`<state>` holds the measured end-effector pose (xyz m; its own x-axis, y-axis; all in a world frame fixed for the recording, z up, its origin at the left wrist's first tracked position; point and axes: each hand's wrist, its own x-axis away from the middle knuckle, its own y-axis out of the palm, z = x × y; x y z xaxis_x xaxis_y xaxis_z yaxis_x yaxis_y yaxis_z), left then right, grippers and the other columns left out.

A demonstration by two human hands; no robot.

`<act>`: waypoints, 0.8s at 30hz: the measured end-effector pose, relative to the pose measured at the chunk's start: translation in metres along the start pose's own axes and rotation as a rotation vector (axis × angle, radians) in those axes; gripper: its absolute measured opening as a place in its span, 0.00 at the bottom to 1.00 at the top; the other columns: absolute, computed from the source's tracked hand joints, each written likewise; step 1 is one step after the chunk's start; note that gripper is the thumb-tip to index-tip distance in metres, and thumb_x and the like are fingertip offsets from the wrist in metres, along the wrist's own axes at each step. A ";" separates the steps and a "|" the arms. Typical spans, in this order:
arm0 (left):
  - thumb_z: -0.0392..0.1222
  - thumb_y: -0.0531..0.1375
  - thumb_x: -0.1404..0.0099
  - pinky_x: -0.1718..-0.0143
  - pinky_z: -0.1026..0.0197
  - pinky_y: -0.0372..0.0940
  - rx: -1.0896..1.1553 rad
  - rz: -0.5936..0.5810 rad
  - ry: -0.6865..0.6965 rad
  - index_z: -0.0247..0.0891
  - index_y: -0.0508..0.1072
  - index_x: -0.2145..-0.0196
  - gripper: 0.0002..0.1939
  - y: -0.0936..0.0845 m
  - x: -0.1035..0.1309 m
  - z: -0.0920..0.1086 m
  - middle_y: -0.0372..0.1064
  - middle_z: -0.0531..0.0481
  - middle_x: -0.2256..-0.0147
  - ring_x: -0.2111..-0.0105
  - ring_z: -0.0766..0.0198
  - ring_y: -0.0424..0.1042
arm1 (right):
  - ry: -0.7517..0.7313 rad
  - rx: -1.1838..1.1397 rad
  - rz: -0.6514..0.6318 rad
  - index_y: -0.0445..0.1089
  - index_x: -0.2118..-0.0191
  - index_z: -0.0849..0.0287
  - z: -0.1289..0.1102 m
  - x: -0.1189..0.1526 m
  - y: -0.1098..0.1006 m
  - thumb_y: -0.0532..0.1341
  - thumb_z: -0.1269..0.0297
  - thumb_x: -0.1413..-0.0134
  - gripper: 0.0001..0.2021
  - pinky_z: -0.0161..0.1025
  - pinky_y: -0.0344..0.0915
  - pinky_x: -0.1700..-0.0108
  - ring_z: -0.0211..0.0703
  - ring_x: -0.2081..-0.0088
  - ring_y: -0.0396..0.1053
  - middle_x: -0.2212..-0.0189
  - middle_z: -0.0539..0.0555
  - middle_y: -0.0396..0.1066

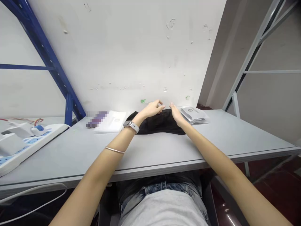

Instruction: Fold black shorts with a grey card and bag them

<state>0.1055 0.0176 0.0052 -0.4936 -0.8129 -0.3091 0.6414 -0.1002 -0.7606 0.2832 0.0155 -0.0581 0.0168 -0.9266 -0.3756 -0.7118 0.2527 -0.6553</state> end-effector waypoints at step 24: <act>0.51 0.64 0.41 0.66 0.60 0.64 -0.068 0.083 -0.391 0.37 0.62 0.44 0.31 0.022 0.034 -0.060 0.73 0.46 0.66 0.65 0.56 0.74 | -0.007 0.400 -0.194 0.62 0.38 0.65 -0.012 0.014 -0.012 0.52 0.49 0.36 0.29 0.54 0.52 0.39 0.62 0.39 0.60 0.42 0.68 0.66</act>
<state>0.0681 0.0223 -0.0563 -0.1734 -0.9748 -0.1405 0.6230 0.0019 -0.7822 0.2831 -0.0037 -0.0474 0.1285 -0.9660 -0.2242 -0.3672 0.1637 -0.9156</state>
